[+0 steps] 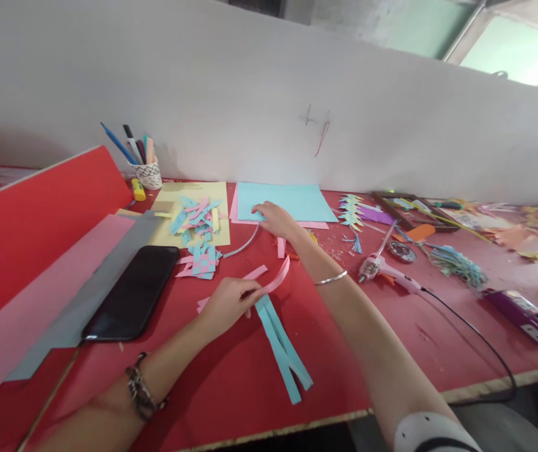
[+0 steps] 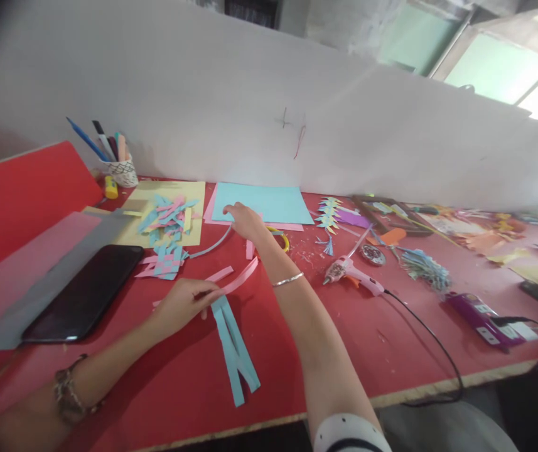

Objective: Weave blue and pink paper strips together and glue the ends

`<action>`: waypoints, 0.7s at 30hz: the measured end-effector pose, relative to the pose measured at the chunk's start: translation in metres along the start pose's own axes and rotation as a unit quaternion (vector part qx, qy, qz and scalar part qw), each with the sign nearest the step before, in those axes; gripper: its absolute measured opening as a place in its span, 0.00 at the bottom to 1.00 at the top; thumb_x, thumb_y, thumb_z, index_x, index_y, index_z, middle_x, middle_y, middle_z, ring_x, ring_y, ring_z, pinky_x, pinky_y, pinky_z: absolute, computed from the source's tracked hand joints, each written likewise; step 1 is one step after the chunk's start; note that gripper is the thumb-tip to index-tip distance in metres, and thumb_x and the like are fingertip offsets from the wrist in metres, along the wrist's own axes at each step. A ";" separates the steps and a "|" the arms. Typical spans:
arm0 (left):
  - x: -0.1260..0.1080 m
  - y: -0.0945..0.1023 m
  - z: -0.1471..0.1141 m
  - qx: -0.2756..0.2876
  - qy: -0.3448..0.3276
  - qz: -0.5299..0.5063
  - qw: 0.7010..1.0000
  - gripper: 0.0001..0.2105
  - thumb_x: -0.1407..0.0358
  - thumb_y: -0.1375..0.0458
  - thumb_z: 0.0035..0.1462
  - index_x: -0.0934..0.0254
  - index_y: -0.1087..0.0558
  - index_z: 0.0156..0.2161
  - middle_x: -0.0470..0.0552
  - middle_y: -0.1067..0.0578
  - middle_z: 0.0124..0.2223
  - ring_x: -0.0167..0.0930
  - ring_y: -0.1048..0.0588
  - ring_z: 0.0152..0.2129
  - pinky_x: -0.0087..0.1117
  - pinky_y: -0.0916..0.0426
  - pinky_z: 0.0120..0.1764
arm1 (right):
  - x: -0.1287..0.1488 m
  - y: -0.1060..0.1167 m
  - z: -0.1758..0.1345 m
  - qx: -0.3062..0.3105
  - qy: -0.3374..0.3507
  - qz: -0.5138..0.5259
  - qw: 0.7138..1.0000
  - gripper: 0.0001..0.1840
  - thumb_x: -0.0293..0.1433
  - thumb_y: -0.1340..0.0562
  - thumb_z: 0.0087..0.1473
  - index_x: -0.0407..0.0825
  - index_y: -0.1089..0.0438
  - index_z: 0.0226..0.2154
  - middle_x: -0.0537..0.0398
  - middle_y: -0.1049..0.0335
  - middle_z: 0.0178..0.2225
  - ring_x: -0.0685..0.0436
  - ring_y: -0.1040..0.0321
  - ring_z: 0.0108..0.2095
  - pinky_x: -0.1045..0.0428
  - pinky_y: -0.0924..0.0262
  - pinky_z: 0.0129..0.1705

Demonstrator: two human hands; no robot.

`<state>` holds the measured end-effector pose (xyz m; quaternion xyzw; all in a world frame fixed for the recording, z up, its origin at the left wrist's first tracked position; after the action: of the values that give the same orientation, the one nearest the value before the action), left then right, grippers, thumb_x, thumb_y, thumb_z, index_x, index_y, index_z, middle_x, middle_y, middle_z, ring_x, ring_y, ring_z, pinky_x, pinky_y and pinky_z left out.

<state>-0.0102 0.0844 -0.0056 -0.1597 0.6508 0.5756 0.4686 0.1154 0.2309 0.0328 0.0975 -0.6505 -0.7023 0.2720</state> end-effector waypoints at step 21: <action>0.003 -0.002 0.000 -0.006 0.022 -0.120 0.993 0.16 0.57 0.52 0.51 0.65 0.38 0.18 0.40 0.40 0.11 0.22 0.38 0.11 0.22 0.46 0.21 | -0.012 0.054 0.028 -0.316 0.028 0.393 0.863 0.12 0.22 0.50 0.46 0.48 0.33 0.24 0.57 0.31 0.28 0.54 0.35 0.26 0.55 0.40 0.33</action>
<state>-0.0103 0.0853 -0.0089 -0.2517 0.6335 0.5156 0.5191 0.1253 0.2603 0.0860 -0.2378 -0.3704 -0.7018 0.5601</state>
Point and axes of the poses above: each hand's wrist, its own z-axis towards the middle knuckle, its own y-axis out of the back of the hand, x = y × z, the point moved 1 cm from there along z, towards the middle knuckle
